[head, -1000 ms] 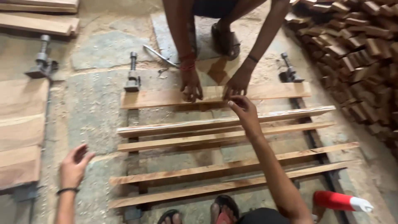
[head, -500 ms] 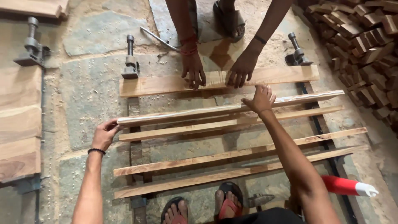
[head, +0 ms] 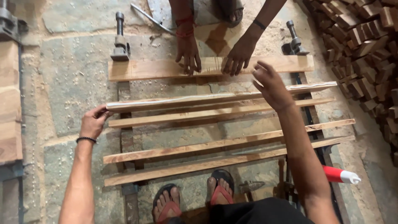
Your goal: The person applies adhesive along the edges of wooden slats to glue them together into larger panels.
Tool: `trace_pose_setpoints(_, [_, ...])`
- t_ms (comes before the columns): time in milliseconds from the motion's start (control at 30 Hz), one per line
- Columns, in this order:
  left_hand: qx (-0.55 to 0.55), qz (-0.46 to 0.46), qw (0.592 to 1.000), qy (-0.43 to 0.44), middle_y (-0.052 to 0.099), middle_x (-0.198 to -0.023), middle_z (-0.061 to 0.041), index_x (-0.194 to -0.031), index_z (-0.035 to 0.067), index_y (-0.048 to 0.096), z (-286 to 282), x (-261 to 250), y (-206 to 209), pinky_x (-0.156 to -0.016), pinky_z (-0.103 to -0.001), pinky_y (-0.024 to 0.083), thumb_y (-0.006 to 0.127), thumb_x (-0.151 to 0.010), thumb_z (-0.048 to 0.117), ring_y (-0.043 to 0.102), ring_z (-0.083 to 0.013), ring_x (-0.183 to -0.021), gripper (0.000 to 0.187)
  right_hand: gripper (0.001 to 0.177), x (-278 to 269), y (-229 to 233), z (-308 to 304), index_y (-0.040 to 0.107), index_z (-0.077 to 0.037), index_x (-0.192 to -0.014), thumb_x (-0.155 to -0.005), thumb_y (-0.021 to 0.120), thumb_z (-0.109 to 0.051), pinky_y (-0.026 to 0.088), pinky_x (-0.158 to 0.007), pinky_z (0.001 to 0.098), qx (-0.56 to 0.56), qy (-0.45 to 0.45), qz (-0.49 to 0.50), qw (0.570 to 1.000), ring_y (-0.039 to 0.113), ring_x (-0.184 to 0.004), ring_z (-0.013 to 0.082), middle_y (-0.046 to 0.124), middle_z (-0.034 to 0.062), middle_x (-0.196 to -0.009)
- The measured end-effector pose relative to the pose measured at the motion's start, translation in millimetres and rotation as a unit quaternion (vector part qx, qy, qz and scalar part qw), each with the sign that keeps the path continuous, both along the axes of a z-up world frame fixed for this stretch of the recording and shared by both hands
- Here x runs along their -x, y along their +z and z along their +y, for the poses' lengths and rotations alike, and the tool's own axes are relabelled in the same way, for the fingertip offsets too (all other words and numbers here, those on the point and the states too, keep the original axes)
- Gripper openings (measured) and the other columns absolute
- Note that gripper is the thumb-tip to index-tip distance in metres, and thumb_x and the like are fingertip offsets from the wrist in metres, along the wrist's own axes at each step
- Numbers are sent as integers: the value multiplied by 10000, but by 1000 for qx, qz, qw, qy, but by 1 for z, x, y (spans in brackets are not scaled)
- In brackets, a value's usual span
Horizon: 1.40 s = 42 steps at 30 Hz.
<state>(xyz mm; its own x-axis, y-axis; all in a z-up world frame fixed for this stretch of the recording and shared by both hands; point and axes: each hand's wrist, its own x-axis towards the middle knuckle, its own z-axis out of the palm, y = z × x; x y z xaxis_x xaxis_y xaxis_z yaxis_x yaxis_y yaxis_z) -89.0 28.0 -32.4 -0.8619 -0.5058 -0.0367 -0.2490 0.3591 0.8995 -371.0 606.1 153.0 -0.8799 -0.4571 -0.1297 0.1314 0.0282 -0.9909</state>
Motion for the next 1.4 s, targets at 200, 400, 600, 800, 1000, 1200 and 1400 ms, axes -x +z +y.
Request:
trace_pose_setpoints(200, [37,130,989,67,726,-1213,-91,-1258,19,701,7,-45,81,-1013,-285,560,713,-1066,31,691,-148,-1111,193,973,-95,67,-29,279,-120,-1654,-933,719,-602,329,-1294,455,366,115,-72,921,309,-1572,319,326,160,-1693])
trace_pose_setpoints(400, [44,154,977,140,737,-1136,-70,-1213,8,708,121,-98,203,-884,-229,517,650,-1126,3,658,-114,-992,105,985,-125,66,-55,326,-134,-1650,-901,727,-632,357,-1284,461,459,197,-91,861,375,-1565,314,338,151,-1680])
trace_pose_setpoints(600, [138,163,977,0,739,-1131,-73,-1139,61,718,203,-74,231,-912,-298,565,755,-953,53,723,-203,-1063,189,756,-123,56,-62,433,-89,-1565,-1002,708,-514,451,-1181,407,385,110,-54,915,495,-1433,282,456,153,-1566])
trace_pose_setpoints(800, [99,121,978,140,742,-1175,-89,-1217,60,708,117,-59,148,-947,-308,579,721,-1040,130,713,-197,-1062,191,310,-28,-91,32,604,-20,-1246,-1061,716,-243,530,-943,344,-116,-251,201,940,588,-1073,184,615,99,-1193])
trace_pose_setpoints(1000, [14,114,987,112,733,-1107,-83,-1126,38,689,171,-54,196,-880,-267,603,724,-1020,138,705,-159,-1009,150,453,-90,-42,-6,536,-91,-1386,-1040,693,-338,541,-1020,372,246,-86,-52,964,614,-1118,174,605,64,-1259])
trace_pose_setpoints(1200, [-18,245,954,-170,753,-1177,-67,-1190,128,734,299,-12,262,-949,-336,633,755,-967,141,744,-197,-1098,224,763,-160,-1,-80,420,-116,-1571,-990,745,-489,460,-1136,376,380,90,-88,917,538,-1298,187,512,46,-1474])
trace_pose_setpoints(1400, [-114,296,925,-210,711,-1319,-109,-1340,57,667,341,8,294,-1006,-303,624,827,-888,158,720,-187,-1192,489,1071,-208,58,-119,248,-126,-1604,-828,749,-669,369,-1195,462,338,118,-161,920,428,-1400,274,390,94,-1545])
